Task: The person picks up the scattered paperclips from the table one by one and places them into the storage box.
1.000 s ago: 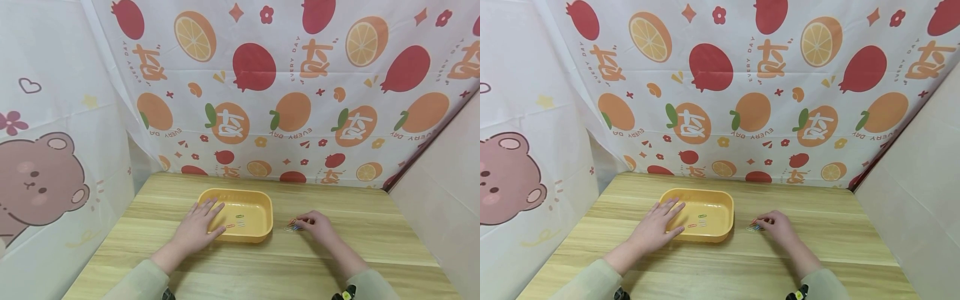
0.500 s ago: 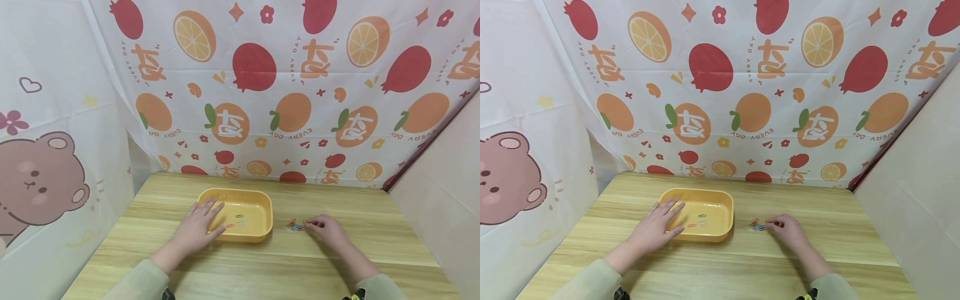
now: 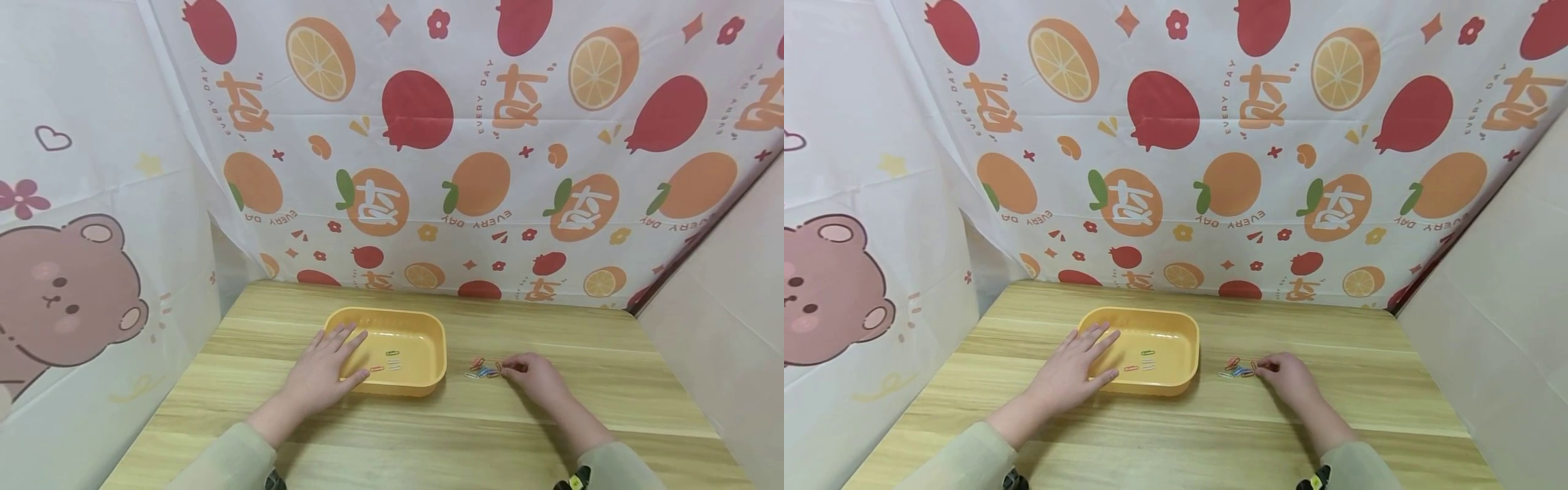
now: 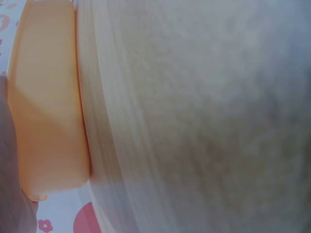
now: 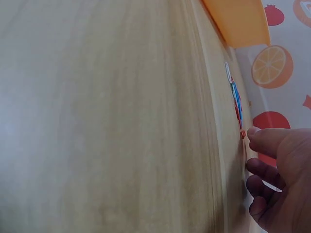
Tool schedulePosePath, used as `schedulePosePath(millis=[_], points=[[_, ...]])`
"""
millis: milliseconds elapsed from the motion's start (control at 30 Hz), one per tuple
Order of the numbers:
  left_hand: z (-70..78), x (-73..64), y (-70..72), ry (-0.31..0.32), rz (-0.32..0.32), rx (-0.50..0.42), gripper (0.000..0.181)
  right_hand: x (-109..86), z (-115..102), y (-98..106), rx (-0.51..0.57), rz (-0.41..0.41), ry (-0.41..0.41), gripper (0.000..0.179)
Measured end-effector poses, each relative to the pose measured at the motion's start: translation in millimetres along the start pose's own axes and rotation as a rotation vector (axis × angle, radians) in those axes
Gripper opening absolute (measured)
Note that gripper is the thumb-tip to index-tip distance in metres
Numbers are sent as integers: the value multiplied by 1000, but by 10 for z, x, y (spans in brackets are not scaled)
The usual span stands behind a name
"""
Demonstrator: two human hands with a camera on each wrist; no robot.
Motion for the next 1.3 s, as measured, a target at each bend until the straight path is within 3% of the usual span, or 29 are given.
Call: schedulePosePath(millis=[433,1300], points=[[-4,8,-5,-1,0,-5,71,41,-19,-19,-42,-19,-23,11],[1,-9,1,-1,-6,6,72,56,-80,15,-114,-46,36,5]])
Point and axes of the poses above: each hand's wrist, its own x-axis towards the middle knuckle, its own y-axis out of the back of the hand, z = x × y, the point moved 7 cm from there along x, towards the middle knuckle, and after that the axes turned 4 degrees about -x, right-handed, at the moved point
